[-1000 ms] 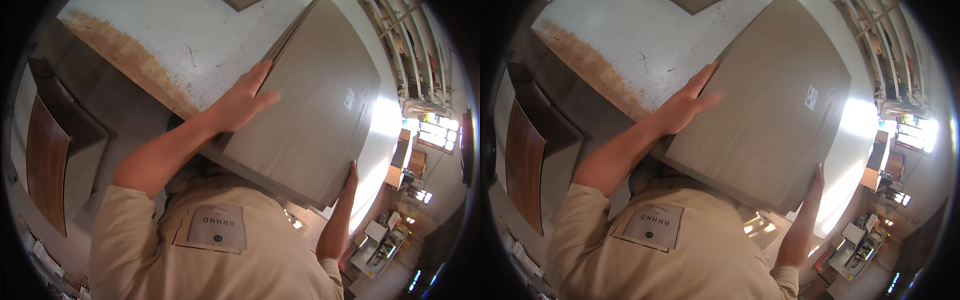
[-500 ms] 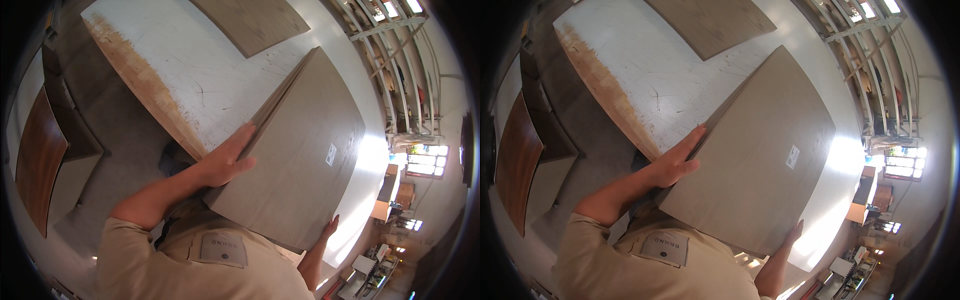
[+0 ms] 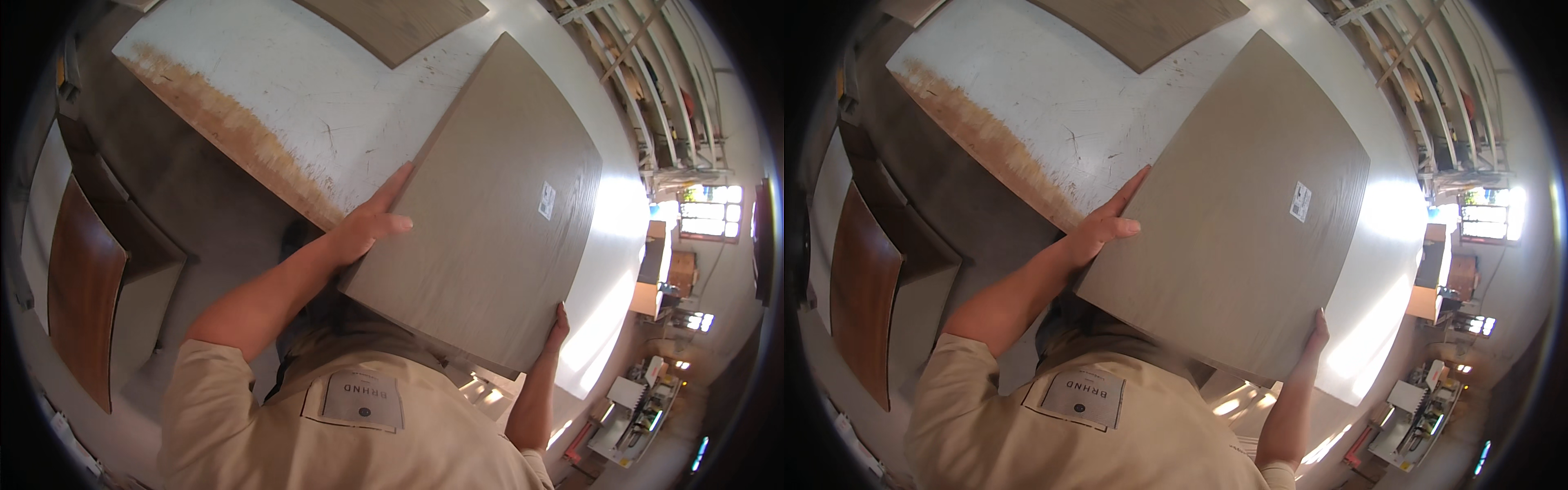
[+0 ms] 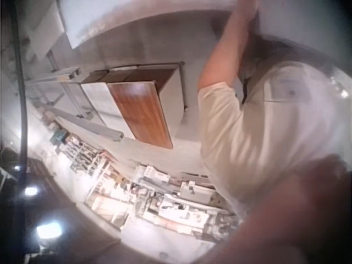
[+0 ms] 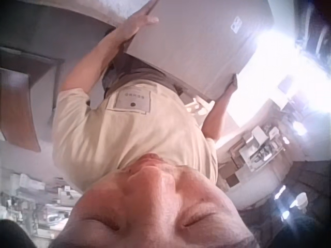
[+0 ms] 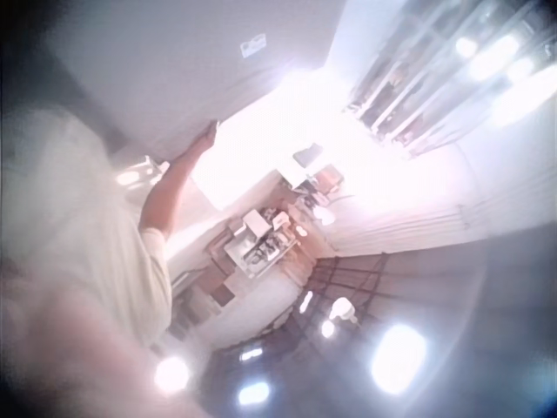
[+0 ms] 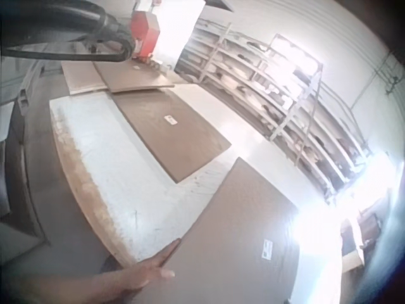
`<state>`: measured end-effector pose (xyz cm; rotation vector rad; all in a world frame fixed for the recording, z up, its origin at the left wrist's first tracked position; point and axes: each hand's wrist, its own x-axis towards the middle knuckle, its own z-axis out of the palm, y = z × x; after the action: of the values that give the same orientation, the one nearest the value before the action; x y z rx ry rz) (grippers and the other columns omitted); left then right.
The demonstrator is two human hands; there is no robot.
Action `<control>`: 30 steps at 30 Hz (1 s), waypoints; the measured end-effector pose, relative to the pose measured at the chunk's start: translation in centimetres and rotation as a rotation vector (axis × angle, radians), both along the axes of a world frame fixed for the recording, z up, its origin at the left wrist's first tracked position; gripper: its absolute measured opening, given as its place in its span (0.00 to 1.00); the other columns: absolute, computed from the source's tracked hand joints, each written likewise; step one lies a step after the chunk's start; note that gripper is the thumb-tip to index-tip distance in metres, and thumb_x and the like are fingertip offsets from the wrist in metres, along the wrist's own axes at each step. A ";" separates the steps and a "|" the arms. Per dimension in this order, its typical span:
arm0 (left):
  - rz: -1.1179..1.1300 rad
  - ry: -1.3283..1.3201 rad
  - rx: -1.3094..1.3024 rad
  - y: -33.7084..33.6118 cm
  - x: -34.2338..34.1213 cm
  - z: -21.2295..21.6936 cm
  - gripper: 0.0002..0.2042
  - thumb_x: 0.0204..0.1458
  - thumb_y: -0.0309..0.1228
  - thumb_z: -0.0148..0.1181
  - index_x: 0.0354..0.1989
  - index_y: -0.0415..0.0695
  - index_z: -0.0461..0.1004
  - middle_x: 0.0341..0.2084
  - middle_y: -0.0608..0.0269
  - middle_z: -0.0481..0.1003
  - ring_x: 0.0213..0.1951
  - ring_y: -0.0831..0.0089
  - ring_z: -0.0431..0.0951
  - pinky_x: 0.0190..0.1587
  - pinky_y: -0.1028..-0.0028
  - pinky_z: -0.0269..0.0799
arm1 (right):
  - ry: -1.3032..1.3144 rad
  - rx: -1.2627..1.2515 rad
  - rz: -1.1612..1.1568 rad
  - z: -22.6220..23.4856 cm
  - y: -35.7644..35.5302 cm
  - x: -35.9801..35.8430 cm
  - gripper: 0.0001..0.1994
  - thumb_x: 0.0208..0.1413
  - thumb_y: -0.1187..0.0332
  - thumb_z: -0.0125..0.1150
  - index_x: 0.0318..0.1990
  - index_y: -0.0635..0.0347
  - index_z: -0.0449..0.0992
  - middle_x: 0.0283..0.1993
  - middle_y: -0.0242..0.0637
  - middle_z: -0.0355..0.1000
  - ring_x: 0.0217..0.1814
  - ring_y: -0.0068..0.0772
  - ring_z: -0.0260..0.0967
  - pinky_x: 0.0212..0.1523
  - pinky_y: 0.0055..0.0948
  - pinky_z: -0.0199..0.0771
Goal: The person repeatedly picks up flat rectangular panels from a workbench and stacks them on the floor. The person handles the panels one at a time, placing them in a growing pile.
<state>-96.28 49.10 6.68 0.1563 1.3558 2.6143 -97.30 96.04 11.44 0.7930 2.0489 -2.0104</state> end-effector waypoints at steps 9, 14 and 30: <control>0.085 -0.291 0.030 -0.5 9.6 1.9 0.47 0.40 0.40 0.60 0.73 0.46 0.49 0.70 0.54 0.53 0.70 0.61 0.54 0.69 0.63 0.50 | 0.142 -0.098 0.020 -2.0 0.8 10.3 0.30 0.58 0.57 0.51 0.67 0.59 0.58 0.60 0.42 0.66 0.59 0.39 0.66 0.56 0.37 0.68; 0.058 -0.373 -0.006 -0.7 13.8 1.8 0.45 0.39 0.42 0.59 0.70 0.44 0.54 0.64 0.54 0.61 0.64 0.60 0.63 0.64 0.60 0.61 | 0.108 -0.115 -0.091 -1.5 -1.4 16.0 0.33 0.56 0.59 0.53 0.69 0.56 0.56 0.60 0.42 0.66 0.59 0.37 0.65 0.56 0.35 0.67; -0.210 -0.558 -0.268 -4.5 23.1 -0.5 0.32 0.51 0.48 0.57 0.60 0.40 0.67 0.53 0.55 0.72 0.54 0.58 0.71 0.57 0.60 0.67 | 0.008 -0.420 -0.190 -2.8 -5.5 32.6 0.33 0.56 0.53 0.58 0.66 0.57 0.59 0.58 0.41 0.68 0.58 0.39 0.68 0.58 0.41 0.68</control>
<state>-73.20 44.57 6.14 -0.4146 1.3645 2.0563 -64.75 90.57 8.67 0.9136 1.5137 -2.4282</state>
